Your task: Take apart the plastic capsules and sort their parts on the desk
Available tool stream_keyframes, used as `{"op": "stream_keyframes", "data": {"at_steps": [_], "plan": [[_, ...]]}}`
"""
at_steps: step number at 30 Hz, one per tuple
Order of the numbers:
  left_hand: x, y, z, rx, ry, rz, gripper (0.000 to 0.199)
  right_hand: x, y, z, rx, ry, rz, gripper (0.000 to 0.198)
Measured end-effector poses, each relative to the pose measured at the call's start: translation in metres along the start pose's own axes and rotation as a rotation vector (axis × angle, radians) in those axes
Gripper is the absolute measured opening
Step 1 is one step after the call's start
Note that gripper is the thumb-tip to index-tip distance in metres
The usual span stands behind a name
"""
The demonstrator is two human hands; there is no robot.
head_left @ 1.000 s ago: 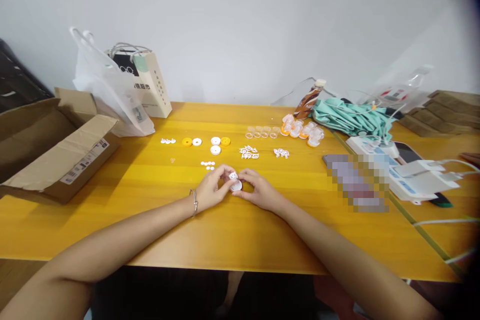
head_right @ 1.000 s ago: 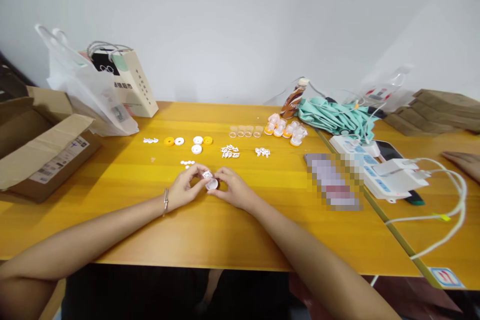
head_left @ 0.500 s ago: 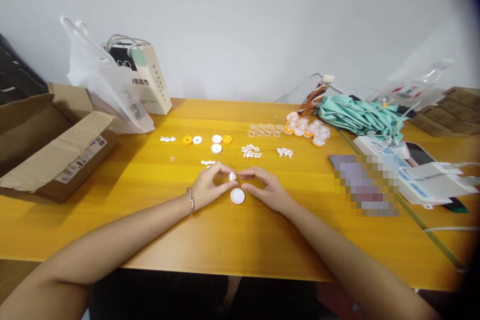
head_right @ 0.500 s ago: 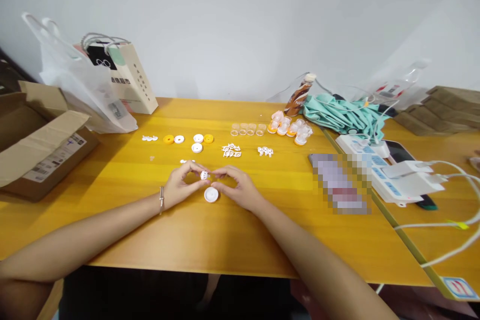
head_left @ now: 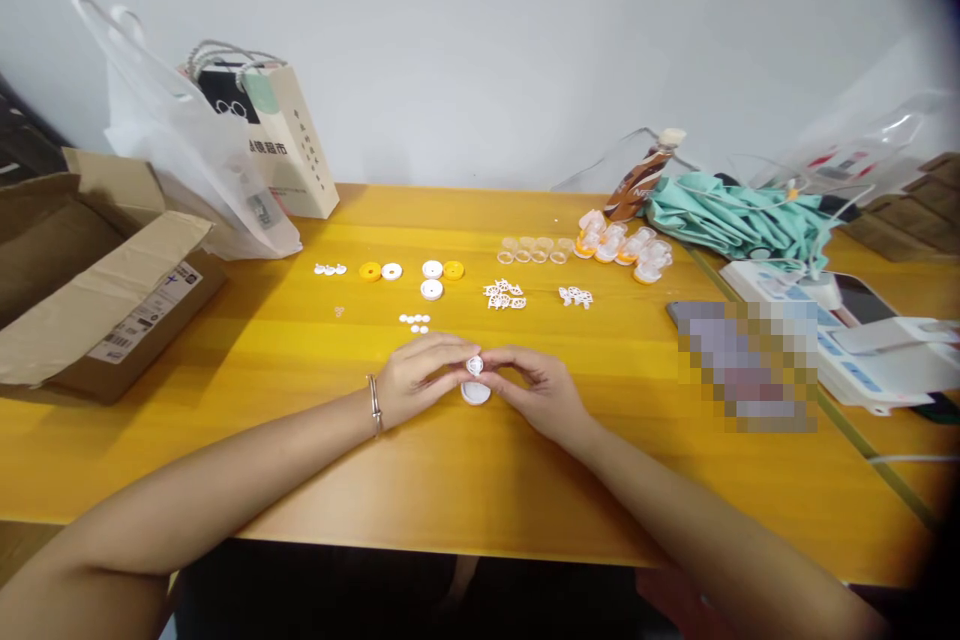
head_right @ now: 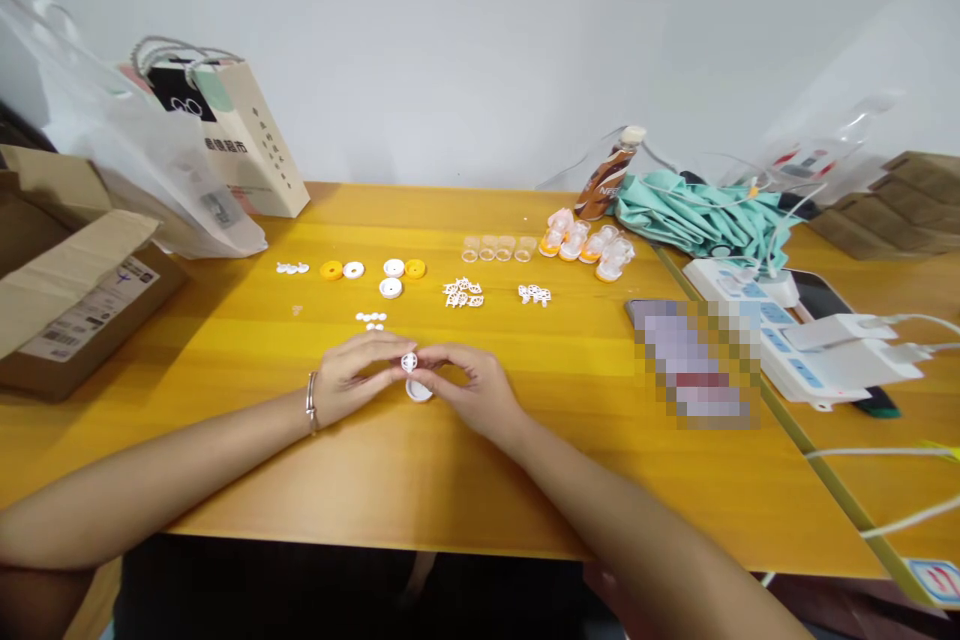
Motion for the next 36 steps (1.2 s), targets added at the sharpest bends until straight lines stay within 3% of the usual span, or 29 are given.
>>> {"op": "stream_keyframes", "data": {"at_steps": [9, 17, 27, 36], "plan": [[-0.004, 0.001, -0.002, -0.057, -0.05, 0.172, 0.025, -0.003, 0.007, -0.001, -0.091, -0.002, 0.102, 0.019], [-0.012, 0.001, -0.004, -0.085, -0.091, 0.303, 0.012, -0.001, 0.003, -0.001, -0.057, 0.021, -0.07, 0.019], [-0.016, 0.001, -0.004, -0.062, -0.081, 0.303, 0.009, -0.003, -0.008, -0.001, 0.028, 0.053, -0.334, 0.022], [-0.017, 0.001, -0.004, -0.055, -0.095, 0.297, 0.009, -0.001, 0.0, 0.001, -0.068, 0.081, -0.218, 0.018]]}}
Point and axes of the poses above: each hand's wrist, its own z-axis towards the middle knuckle, its own x-axis out of the back of the hand, y = z × x, the point moved 6 cm from there along z, towards the middle knuckle, and after that the axes turned 5 degrees about -y, right-handed, at the moved point
